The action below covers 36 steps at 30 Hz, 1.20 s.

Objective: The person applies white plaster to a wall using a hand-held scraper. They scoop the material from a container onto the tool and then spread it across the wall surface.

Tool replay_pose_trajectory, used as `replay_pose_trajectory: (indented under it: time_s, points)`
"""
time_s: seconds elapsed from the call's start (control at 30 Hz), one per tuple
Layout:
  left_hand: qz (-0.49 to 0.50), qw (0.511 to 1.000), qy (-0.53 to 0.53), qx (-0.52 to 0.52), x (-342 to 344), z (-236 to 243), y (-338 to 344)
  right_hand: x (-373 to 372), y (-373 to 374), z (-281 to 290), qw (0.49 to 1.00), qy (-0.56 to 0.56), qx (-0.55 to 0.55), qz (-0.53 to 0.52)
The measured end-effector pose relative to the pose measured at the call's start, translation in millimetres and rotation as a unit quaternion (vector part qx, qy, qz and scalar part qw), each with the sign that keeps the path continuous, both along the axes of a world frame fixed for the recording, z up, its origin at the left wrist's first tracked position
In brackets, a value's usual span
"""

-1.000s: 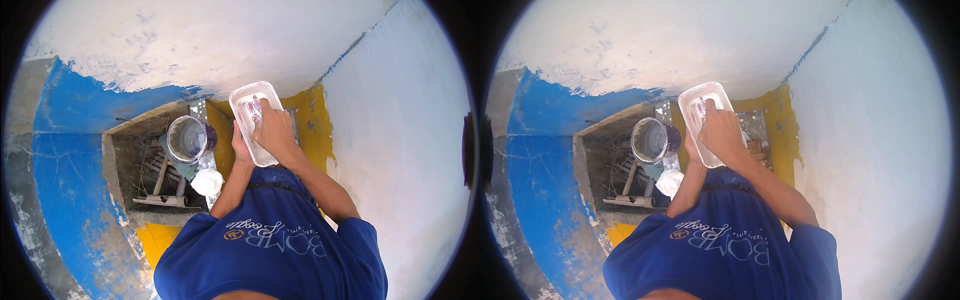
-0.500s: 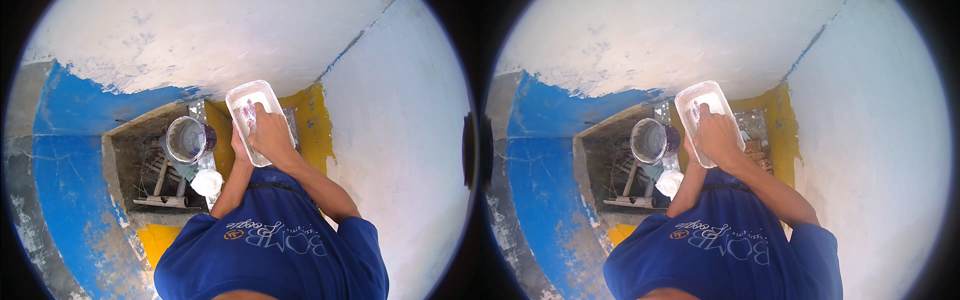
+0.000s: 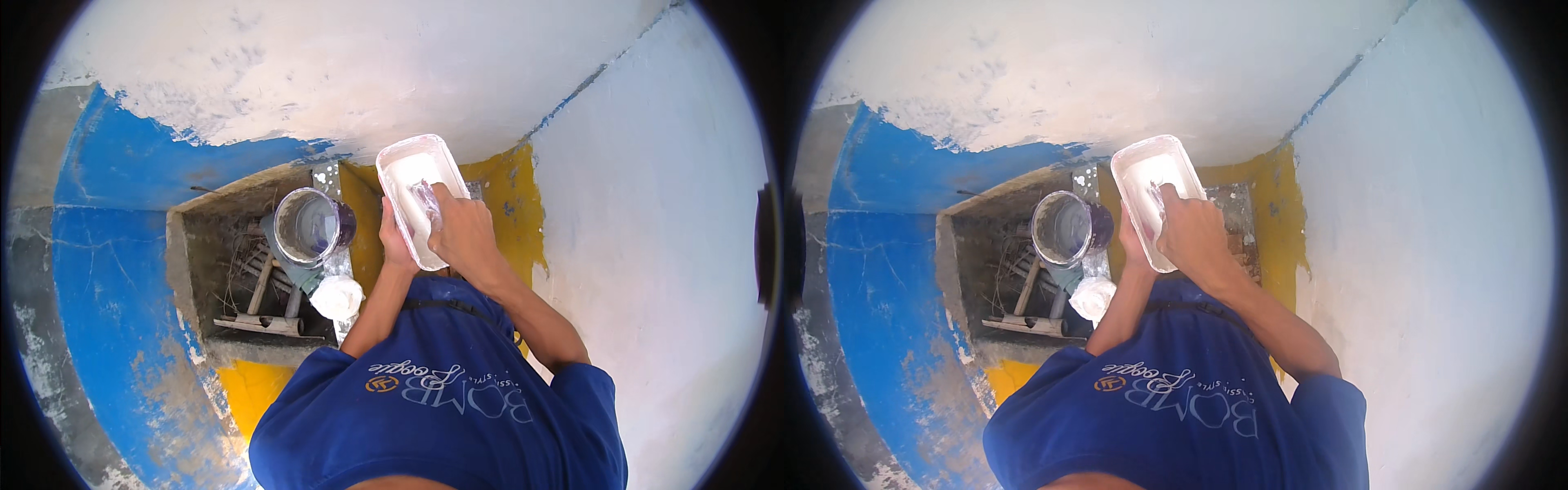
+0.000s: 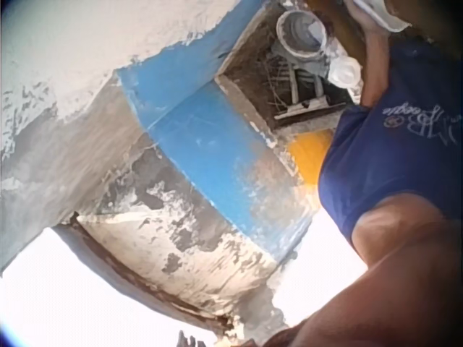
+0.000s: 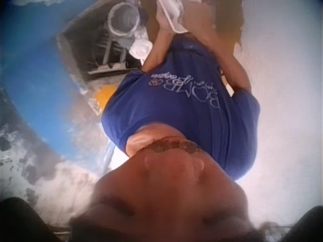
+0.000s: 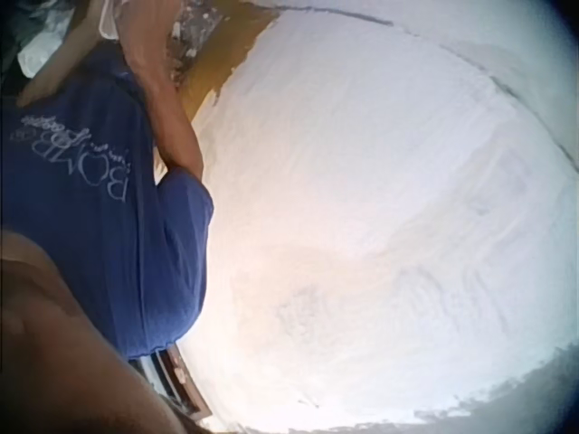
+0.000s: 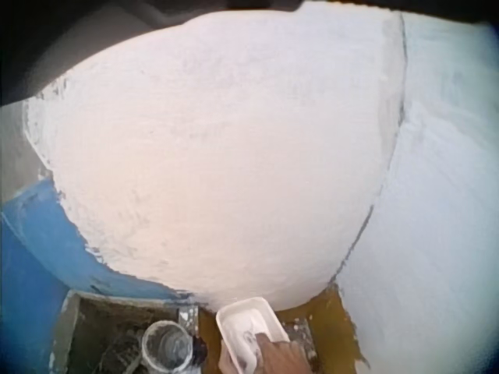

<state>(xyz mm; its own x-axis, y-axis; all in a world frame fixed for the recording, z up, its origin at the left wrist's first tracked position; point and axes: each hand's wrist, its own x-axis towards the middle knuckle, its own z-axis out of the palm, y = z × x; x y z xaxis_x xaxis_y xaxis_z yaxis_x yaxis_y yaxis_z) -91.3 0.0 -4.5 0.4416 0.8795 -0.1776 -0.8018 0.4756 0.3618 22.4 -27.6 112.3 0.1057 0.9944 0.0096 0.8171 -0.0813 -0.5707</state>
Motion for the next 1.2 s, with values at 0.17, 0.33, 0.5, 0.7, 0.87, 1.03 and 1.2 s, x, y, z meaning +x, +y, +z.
replay_pose_trajectory:
  time_s: [0.17,0.33,0.5,0.7,0.87,1.03,1.2]
  points:
    - [-0.011,0.997,-0.068,0.028,-2.2,-4.7,1.1,4.6,1.8,2.4,0.995,0.063,0.037,0.062]
    - [-0.009,0.999,-0.047,0.017,0.1,4.5,0.1,7.4,14.2,16.2,1.000,0.024,0.001,-0.008]
    - [-0.003,0.998,-0.056,0.018,0.9,7.3,0.1,5.9,8.4,10.5,0.998,0.055,0.001,0.039]
    - [-0.003,0.998,-0.060,0.025,0.3,1.7,1.2,3.6,8.2,14.5,0.997,0.043,0.057,0.041]
    - [-0.010,0.998,-0.060,0.035,3.6,16.9,4.4,10.6,20.5,15.3,0.996,0.033,0.084,-0.025]
    - [-0.018,0.992,-0.111,0.057,0.0,0.3,7.2,0.5,18.7,12.9,0.998,0.054,0.001,0.028]
    - [-0.051,0.960,-0.260,0.092,1.5,13.4,10.4,15.1,25.0,23.6,0.997,0.026,0.065,-0.038]
